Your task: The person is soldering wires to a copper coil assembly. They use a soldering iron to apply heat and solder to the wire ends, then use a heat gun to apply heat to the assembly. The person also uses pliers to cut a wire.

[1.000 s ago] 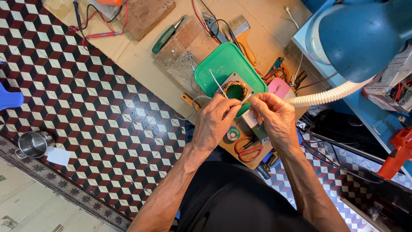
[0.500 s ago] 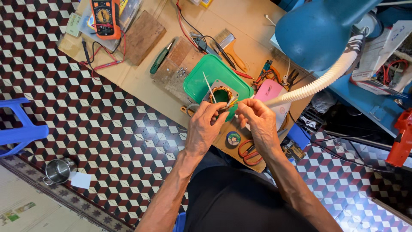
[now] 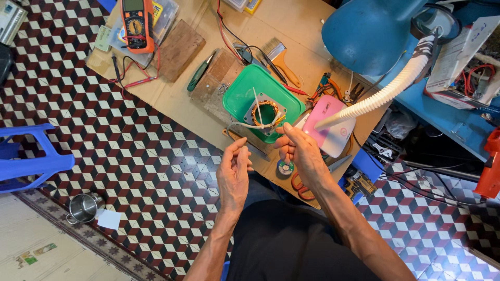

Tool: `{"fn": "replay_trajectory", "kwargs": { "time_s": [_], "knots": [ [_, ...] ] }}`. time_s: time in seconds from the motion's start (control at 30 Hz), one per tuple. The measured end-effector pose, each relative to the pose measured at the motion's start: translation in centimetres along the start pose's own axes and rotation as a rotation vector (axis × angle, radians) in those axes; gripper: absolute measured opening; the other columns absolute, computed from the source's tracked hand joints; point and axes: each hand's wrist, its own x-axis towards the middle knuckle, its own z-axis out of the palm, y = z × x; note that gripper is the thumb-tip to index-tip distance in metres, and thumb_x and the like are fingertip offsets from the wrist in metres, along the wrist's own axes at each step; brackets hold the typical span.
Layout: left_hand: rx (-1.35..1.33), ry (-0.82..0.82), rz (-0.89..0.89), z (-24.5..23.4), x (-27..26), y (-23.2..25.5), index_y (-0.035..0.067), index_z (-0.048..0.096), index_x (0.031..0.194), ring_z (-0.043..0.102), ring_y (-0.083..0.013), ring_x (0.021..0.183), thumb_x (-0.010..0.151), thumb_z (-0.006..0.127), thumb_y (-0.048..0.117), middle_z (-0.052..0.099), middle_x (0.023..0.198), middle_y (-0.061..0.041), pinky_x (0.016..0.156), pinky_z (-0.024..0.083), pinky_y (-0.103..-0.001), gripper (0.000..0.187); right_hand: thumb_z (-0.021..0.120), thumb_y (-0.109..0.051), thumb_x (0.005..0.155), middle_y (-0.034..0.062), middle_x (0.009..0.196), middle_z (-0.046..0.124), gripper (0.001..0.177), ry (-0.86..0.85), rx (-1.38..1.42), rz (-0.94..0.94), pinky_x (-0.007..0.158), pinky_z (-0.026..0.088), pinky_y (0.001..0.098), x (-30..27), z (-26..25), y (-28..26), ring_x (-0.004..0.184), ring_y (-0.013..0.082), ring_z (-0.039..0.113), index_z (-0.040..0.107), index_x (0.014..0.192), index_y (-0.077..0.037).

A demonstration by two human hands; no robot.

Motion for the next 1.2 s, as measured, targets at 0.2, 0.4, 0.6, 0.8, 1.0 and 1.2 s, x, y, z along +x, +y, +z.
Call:
{"fn": "replay_trajectory", "kwargs": {
  "time_s": [0.2, 0.4, 0.6, 0.8, 1.0, 1.2],
  "knots": [
    [-0.13, -0.045, -0.22, 0.5, -0.5, -1.9, 0.004, 0.069, 0.125, 0.061, -0.0088, 0.077, 0.101, 0.058, 0.033, 0.067, 0.095, -0.004, 0.065, 0.055, -0.024, 0.039, 0.07, -0.023, 0.097, 0.0037, 0.084, 0.069, 0.021, -0.039, 0.028, -0.029, 0.058, 0.044, 0.0222, 0.2, -0.6, 1.2, 0.066, 0.0091, 0.057, 0.067, 0.1, -0.002],
    [-0.349, -0.126, -0.436, 1.2, 1.4, -1.5, 0.005, 0.07, 0.12, 0.061, -0.0107, 0.084, 0.095, 0.064, 0.039, 0.071, 0.107, -0.005, 0.071, 0.054, -0.027, 0.043, 0.068, -0.021, 0.097, 0.005, 0.085, 0.069, 0.019, 0.016, 0.138, -0.094, 0.06, 0.044, 0.0238, -1.1, -0.9, 1.5, 0.07, 0.011, 0.059, 0.068, 0.102, -0.003],
    [-0.264, -0.269, -0.439, 0.3, 3.1, -1.4, 0.005, 0.071, 0.116, 0.062, -0.0103, 0.086, 0.093, 0.066, 0.041, 0.073, 0.109, -0.005, 0.073, 0.054, -0.028, 0.043, 0.068, -0.021, 0.098, 0.0056, 0.088, 0.069, 0.022, 0.084, 0.111, -0.168, 0.064, 0.046, 0.0231, -2.1, -0.2, 2.6, 0.073, 0.0104, 0.059, 0.068, 0.105, -0.001],
    [-0.278, -0.396, -0.482, 0.5, 4.4, -1.8, 0.005, 0.073, 0.114, 0.062, -0.0087, 0.085, 0.094, 0.07, 0.038, 0.074, 0.107, -0.004, 0.073, 0.054, -0.026, 0.039, 0.068, -0.022, 0.098, 0.0056, 0.09, 0.07, 0.024, 0.251, 0.088, -0.284, 0.064, 0.048, 0.0223, -2.5, 0.7, 3.9, 0.073, 0.0097, 0.061, 0.068, 0.108, 0.001],
    [-0.33, -0.497, -0.54, 1.3, 4.8, -1.8, 0.007, 0.074, 0.111, 0.064, -0.0063, 0.081, 0.091, 0.071, 0.038, 0.076, 0.105, -0.001, 0.07, 0.054, -0.023, 0.037, 0.068, -0.021, 0.098, 0.0068, 0.09, 0.071, 0.023, 0.353, 0.17, -0.32, 0.066, 0.049, 0.0216, -2.3, 0.9, 4.8, 0.074, 0.0099, 0.063, 0.068, 0.109, 0.0],
    [0.038, -0.485, -0.259, 1.0, 4.2, -0.1, 0.002, 0.079, 0.102, 0.06, -0.0072, 0.069, 0.093, 0.074, 0.03, 0.071, 0.08, -0.004, 0.062, 0.05, -0.025, 0.029, 0.068, -0.02, 0.1, 0.0064, 0.09, 0.07, 0.02, 0.388, 0.191, -0.357, 0.065, 0.049, 0.0217, -2.1, 0.5, 4.0, 0.073, 0.0099, 0.062, 0.067, 0.108, -0.002]
  ]
}}
